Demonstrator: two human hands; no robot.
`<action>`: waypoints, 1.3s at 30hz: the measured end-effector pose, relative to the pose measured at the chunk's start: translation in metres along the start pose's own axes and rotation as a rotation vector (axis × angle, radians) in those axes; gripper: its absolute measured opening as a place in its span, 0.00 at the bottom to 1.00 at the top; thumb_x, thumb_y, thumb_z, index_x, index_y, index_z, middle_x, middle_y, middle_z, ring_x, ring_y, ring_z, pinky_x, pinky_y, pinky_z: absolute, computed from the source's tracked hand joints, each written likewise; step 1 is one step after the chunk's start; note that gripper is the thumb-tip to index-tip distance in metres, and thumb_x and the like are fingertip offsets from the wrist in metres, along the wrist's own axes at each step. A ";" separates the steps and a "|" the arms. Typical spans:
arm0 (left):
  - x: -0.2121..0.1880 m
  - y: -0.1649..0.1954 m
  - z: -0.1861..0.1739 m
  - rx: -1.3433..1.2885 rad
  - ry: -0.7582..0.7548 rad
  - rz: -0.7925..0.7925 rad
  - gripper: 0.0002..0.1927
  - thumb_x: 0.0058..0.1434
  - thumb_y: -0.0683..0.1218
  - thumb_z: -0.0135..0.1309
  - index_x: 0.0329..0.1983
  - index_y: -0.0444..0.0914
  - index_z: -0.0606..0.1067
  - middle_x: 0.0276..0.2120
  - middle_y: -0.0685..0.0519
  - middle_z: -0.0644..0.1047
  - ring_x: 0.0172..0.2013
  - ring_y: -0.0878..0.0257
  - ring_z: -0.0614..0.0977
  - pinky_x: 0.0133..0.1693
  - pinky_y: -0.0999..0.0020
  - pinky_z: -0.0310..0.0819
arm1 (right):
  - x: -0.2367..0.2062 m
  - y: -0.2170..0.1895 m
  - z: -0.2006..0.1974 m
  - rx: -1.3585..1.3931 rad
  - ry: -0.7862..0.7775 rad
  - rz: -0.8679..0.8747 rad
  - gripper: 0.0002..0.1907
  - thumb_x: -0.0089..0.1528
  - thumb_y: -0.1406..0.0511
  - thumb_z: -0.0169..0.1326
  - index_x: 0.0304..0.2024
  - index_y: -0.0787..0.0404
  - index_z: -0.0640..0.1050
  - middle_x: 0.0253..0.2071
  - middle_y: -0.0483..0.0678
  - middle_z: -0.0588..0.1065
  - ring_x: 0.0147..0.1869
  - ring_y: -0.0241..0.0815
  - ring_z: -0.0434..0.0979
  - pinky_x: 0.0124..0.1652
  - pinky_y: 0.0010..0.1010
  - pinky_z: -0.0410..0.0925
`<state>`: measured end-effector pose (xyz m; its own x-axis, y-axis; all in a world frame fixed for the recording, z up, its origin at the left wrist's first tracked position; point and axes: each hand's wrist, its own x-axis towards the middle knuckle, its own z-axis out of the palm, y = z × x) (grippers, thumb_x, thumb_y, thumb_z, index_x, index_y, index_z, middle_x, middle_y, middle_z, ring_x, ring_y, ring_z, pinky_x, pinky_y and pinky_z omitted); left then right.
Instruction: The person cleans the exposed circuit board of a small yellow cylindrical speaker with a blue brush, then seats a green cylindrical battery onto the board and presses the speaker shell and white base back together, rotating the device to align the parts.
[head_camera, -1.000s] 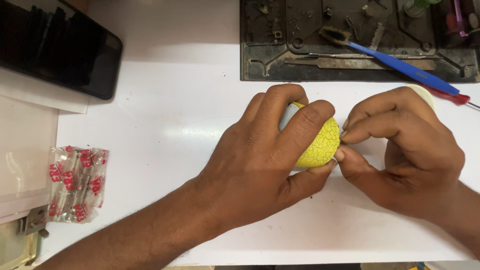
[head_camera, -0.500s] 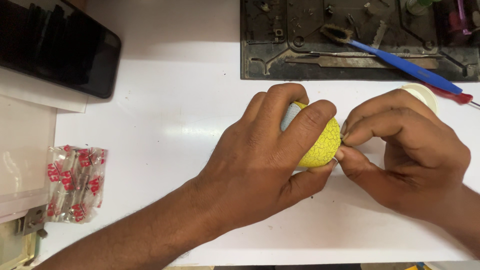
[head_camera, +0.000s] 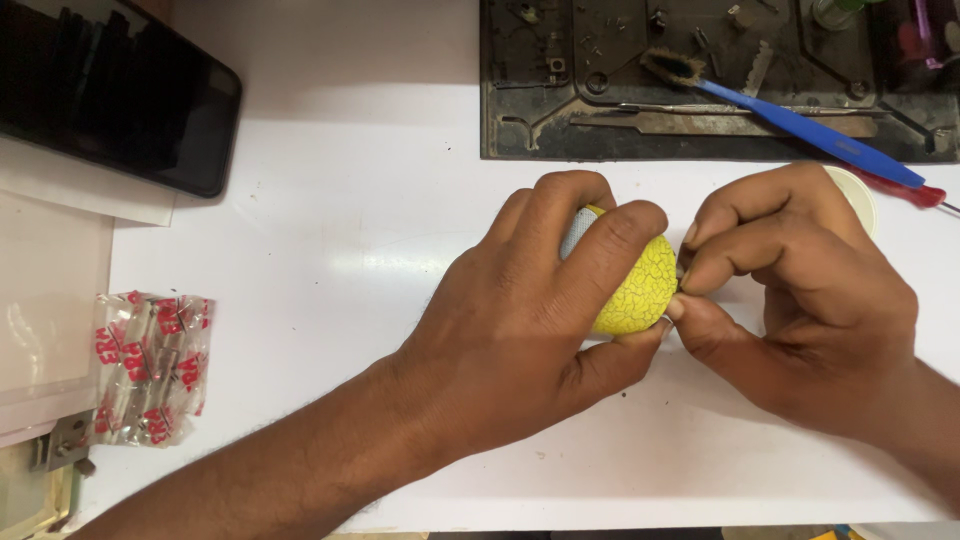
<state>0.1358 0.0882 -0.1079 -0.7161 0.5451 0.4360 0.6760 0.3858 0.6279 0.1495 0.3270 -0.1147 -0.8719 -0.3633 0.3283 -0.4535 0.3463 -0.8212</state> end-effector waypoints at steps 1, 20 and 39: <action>0.000 0.000 0.000 -0.018 -0.003 -0.006 0.32 0.62 0.50 0.67 0.65 0.38 0.66 0.55 0.44 0.67 0.54 0.51 0.77 0.42 0.60 0.81 | 0.000 0.000 0.000 0.035 -0.001 0.008 0.12 0.58 0.75 0.62 0.43 0.65 0.75 0.53 0.50 0.67 0.51 0.33 0.74 0.48 0.23 0.76; 0.000 -0.008 -0.005 -0.337 -0.078 -0.066 0.33 0.66 0.53 0.66 0.68 0.41 0.63 0.59 0.48 0.67 0.60 0.57 0.81 0.55 0.64 0.85 | 0.008 0.003 -0.004 0.079 -0.121 0.060 0.27 0.63 0.69 0.58 0.65 0.68 0.69 0.61 0.52 0.72 0.62 0.37 0.76 0.57 0.29 0.74; 0.007 0.002 -0.014 -0.266 -0.033 -0.036 0.32 0.56 0.49 0.70 0.60 0.42 0.68 0.52 0.49 0.68 0.52 0.57 0.79 0.50 0.61 0.81 | 0.006 0.007 -0.007 0.116 -0.156 0.038 0.28 0.62 0.70 0.57 0.65 0.69 0.69 0.62 0.55 0.71 0.64 0.42 0.74 0.57 0.33 0.71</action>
<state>0.1296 0.0825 -0.0939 -0.7297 0.5603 0.3919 0.5777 0.1987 0.7917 0.1401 0.3334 -0.1152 -0.8449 -0.4844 0.2268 -0.3882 0.2638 -0.8830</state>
